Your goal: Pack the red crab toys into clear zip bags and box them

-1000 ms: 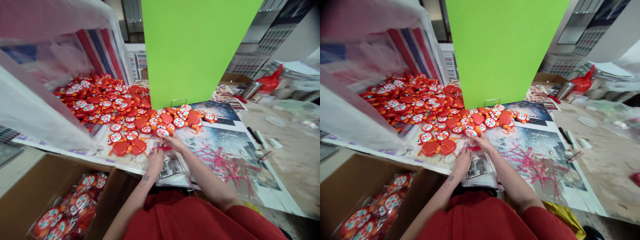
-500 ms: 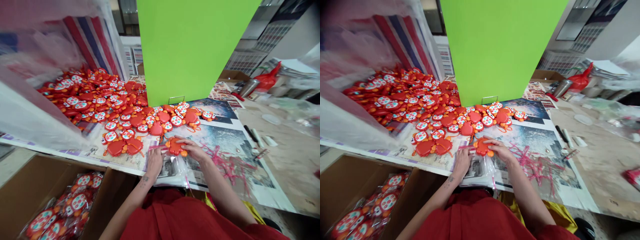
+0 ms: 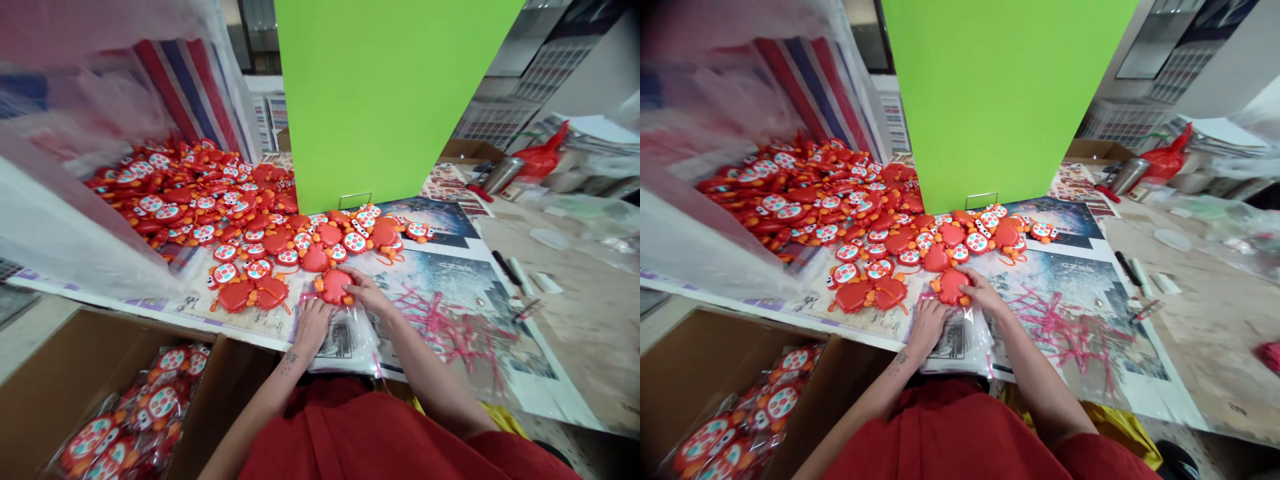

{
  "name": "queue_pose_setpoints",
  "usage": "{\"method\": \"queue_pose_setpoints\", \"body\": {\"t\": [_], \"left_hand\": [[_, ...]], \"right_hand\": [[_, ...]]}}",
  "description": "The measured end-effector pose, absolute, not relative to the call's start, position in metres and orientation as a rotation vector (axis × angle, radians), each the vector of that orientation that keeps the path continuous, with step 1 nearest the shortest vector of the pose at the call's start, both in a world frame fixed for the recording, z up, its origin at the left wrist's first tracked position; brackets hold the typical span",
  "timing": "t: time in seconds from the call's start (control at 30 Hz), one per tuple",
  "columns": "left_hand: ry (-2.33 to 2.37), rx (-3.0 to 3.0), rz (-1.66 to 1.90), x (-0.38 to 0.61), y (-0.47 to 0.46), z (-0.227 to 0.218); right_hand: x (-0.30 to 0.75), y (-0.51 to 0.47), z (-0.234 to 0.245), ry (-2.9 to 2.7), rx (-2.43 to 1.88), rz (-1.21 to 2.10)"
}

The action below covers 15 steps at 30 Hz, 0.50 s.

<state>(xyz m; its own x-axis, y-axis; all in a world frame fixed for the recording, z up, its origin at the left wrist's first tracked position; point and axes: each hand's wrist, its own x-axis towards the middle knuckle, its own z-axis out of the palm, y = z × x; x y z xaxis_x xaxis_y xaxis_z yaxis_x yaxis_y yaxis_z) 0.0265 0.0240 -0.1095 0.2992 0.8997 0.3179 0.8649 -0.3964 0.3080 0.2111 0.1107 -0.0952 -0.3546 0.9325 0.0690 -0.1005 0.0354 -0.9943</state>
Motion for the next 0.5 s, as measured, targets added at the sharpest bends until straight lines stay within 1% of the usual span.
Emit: {"method": "queue_pose_setpoints", "body": {"t": [0.17, 0.33, 0.4, 0.5], "left_hand": [[1.675, 2.502, 0.873, 0.026, 0.023, -0.114], [1.734, 2.445, 1.065, 0.026, 0.021, -0.110], [1.711, 2.403, 1.099, 0.026, 0.022, -0.108], [1.678, 2.321, 1.049, 0.025, 0.024, -0.106]], "right_hand": [[0.202, 0.117, -0.102, -1.630, -0.987, 1.395], [0.184, 0.113, -0.100, -1.998, -0.862, 1.325], [0.181, 0.110, -0.095, -2.101, -0.853, 1.182], [0.191, 0.106, -0.087, -2.093, -1.196, 0.865]]}}
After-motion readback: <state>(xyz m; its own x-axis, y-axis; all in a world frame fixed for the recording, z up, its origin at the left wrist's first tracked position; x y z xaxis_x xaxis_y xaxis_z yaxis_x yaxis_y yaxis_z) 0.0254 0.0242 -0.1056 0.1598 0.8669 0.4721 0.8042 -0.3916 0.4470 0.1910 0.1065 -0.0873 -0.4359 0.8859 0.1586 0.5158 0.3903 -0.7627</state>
